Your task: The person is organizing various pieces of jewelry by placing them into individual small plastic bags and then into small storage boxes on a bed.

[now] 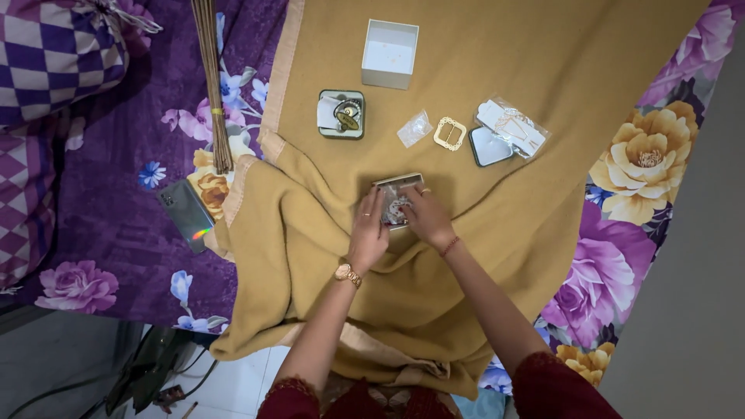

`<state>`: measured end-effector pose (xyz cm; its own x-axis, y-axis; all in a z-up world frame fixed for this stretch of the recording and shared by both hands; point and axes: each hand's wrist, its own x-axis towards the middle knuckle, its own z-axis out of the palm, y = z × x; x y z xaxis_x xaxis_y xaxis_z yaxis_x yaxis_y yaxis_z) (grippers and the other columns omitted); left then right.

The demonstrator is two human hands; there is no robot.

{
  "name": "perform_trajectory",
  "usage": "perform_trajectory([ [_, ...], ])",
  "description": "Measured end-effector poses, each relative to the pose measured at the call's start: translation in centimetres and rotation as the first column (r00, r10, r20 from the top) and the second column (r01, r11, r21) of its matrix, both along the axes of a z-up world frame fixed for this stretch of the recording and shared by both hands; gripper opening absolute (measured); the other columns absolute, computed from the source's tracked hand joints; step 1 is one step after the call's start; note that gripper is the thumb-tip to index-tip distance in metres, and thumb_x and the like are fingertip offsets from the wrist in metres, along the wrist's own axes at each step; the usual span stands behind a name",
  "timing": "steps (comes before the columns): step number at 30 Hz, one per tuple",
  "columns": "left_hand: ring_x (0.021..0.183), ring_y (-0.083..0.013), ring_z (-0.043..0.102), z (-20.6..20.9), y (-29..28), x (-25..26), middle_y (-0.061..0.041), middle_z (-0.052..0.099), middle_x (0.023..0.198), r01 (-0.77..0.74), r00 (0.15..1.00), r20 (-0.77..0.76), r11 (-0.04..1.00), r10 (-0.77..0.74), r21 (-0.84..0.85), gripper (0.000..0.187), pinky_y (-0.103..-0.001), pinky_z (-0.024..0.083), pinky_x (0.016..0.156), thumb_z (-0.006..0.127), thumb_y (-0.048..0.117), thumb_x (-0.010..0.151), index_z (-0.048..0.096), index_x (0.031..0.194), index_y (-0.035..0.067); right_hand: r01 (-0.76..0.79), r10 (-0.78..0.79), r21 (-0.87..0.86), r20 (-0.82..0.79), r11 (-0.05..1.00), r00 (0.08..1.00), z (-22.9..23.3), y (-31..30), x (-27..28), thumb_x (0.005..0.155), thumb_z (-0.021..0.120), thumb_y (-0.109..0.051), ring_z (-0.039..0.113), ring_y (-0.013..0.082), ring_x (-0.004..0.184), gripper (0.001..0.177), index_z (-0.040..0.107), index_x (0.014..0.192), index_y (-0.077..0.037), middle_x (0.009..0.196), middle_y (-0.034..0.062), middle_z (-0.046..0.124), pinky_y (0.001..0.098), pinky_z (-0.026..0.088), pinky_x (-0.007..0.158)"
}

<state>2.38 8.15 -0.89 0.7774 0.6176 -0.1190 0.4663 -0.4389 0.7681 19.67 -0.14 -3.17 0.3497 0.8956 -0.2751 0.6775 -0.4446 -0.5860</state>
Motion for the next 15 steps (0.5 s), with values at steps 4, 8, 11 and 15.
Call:
perform_trajectory([
  [4,0.146,-0.0419,0.034,0.1,0.5,-0.2,-0.017,0.03,0.165,0.117,0.992,-0.073,0.976,-0.105,0.183,0.077,-0.05,0.03,0.117,0.053,0.006,0.082,0.035,0.157,0.005,0.029,-0.043,0.158,0.084,0.987,0.996,-0.7,-0.4,-0.5,0.092,0.067,-0.013,0.069,0.0343,0.096,0.034,0.065,0.124,-0.023,0.119,0.0095,0.057,0.0426,0.058,0.079],
  [8,0.154,-0.0393,0.017,0.9,0.6,0.2,-0.013,0.019,0.169,0.285,0.923,-0.311,0.946,-0.227,0.155,0.074,-0.058,0.018,0.121,0.053,0.018,0.089,0.031,0.159,0.007,0.109,-0.159,0.244,0.194,0.964,0.968,-1.3,-0.9,-0.8,0.087,0.078,-0.024,0.067,0.0345,0.095,0.032,0.068,0.117,-0.021,0.112,0.0091,0.055,0.0433,0.057,0.08],
  [11,0.157,-0.0357,0.002,2.4,0.9,1.3,-0.006,0.009,0.171,0.392,0.804,-0.515,0.916,-0.296,0.085,0.066,-0.06,0.004,0.123,0.043,0.035,0.1,0.027,0.16,0.013,0.184,-0.237,0.313,0.141,0.932,0.961,-1.5,-1.5,-1.0,0.084,0.084,-0.028,0.067,0.034,0.093,0.034,0.07,0.114,-0.021,0.106,0.0086,0.058,0.0415,0.056,0.081],
  [15,0.156,-0.0338,-0.011,2.5,1.2,2.3,0.001,-0.004,0.172,0.369,0.699,-0.642,0.928,-0.316,-0.056,0.071,-0.063,-0.006,0.122,0.03,0.056,0.104,0.016,0.164,0.02,0.425,-0.461,0.436,-0.025,0.793,0.887,2.1,-1.2,0.3,0.099,0.071,-0.021,0.064,0.0418,0.099,0.028,0.065,0.125,-0.012,0.109,0.019,0.061,0.0489,0.053,0.086],
])
